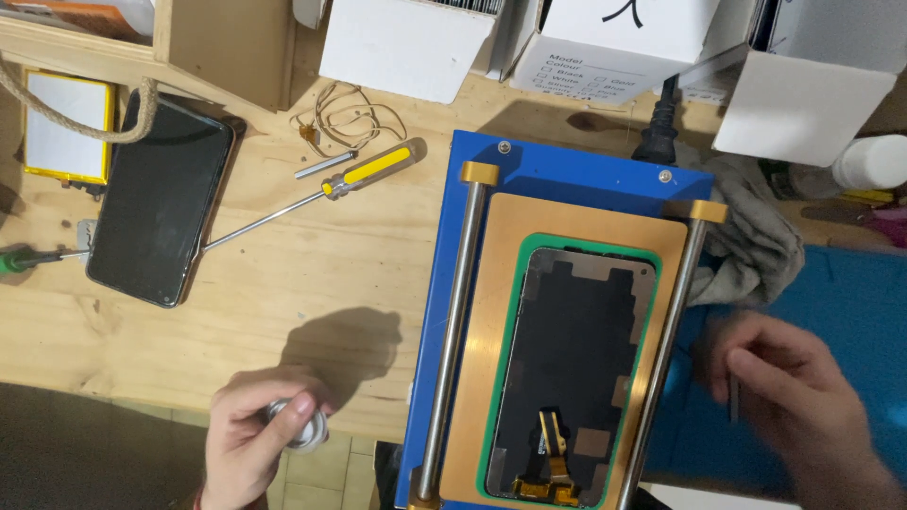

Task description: Separating the glass layer from a mobile phone LCD screen using a thin wire and a heating separator machine.

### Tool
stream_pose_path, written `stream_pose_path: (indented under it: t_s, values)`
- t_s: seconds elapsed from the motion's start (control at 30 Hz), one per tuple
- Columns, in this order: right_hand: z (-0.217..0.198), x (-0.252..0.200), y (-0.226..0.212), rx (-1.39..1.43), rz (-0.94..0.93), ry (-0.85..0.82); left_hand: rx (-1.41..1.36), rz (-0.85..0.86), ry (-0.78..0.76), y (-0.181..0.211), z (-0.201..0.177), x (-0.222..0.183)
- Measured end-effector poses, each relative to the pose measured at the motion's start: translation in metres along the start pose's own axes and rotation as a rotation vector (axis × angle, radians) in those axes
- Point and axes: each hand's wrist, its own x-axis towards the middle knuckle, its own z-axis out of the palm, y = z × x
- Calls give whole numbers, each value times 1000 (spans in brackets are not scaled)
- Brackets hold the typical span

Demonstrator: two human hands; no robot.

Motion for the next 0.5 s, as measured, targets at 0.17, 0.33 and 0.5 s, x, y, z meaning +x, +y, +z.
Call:
stream_pose_path:
  t_s: [0.17,0.33,0.5]
  values:
    - [16,-22,2,53,7,98,-20,34,-15,-6,4,13]
    - [19,-39,16,151,25,148,8,28,-44,0,12,30]
    - [12,-53,38,197,-9,133,23,43,-98,9,20,48]
